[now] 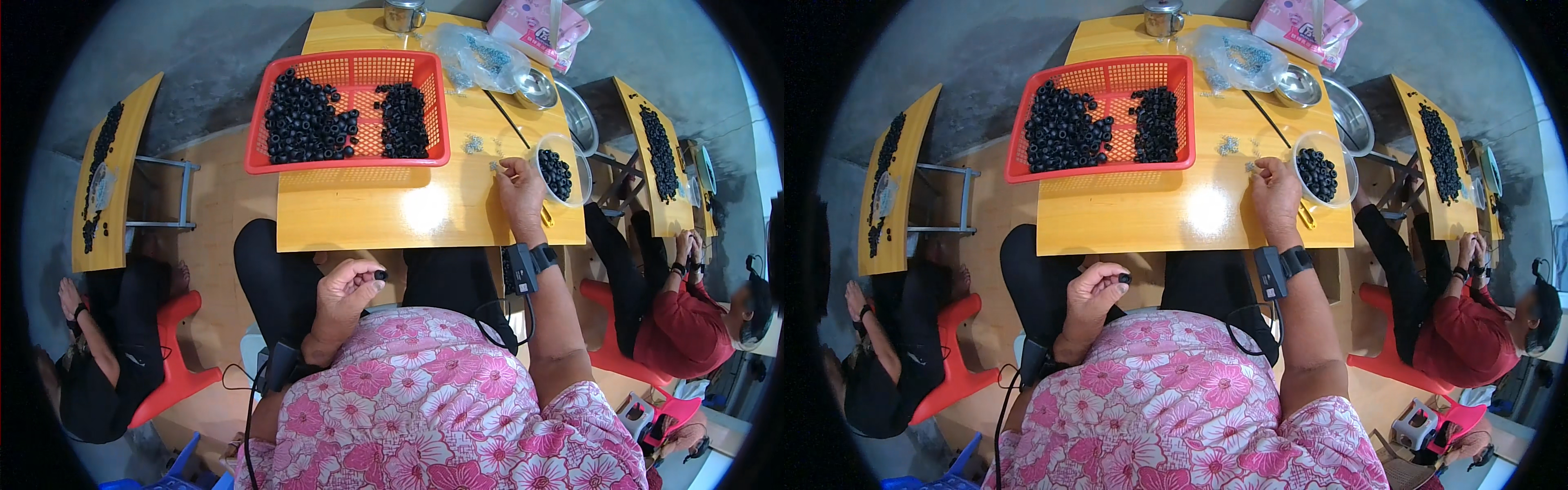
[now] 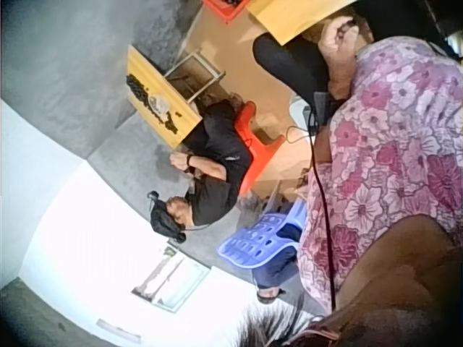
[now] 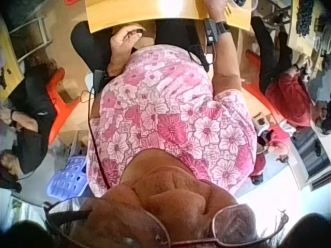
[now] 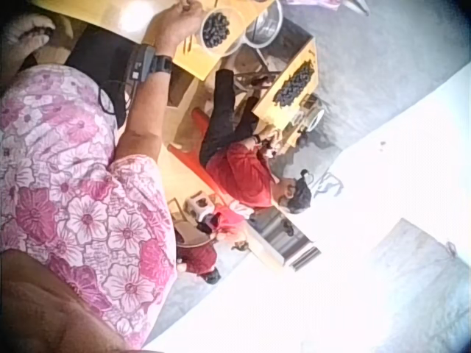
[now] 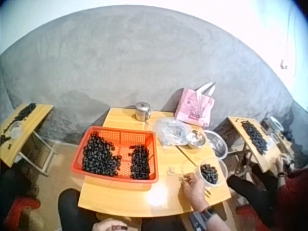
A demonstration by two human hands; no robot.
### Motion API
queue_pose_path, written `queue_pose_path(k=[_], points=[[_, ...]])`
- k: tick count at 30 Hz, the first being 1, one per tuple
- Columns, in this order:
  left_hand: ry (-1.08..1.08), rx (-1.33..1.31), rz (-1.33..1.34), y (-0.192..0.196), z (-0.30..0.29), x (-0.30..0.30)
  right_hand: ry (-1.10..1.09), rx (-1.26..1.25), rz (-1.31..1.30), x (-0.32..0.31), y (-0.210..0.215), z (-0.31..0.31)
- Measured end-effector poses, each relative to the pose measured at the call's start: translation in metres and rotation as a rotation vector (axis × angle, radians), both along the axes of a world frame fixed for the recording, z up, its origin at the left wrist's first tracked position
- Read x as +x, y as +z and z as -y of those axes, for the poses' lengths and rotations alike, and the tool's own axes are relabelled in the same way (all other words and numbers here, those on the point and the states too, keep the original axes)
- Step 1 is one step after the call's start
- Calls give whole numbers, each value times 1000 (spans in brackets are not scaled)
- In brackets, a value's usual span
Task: Inspecting and sorting small black rubber components from a red basket onto a workspace.
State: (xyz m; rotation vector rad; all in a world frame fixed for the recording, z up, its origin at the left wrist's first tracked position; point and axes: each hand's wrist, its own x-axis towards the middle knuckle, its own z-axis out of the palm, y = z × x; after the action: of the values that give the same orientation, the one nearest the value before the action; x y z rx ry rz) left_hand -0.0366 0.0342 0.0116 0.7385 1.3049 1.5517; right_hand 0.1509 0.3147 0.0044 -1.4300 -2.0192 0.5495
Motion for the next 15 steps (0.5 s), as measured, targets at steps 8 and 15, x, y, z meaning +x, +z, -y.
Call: queue_pose_path(k=[8, 15], points=[[2, 3, 17, 0, 1, 0, 84, 17, -94, 0, -3, 6], [-10, -1, 13, 1, 1, -1, 73, 87, -49, 0, 1, 5]])
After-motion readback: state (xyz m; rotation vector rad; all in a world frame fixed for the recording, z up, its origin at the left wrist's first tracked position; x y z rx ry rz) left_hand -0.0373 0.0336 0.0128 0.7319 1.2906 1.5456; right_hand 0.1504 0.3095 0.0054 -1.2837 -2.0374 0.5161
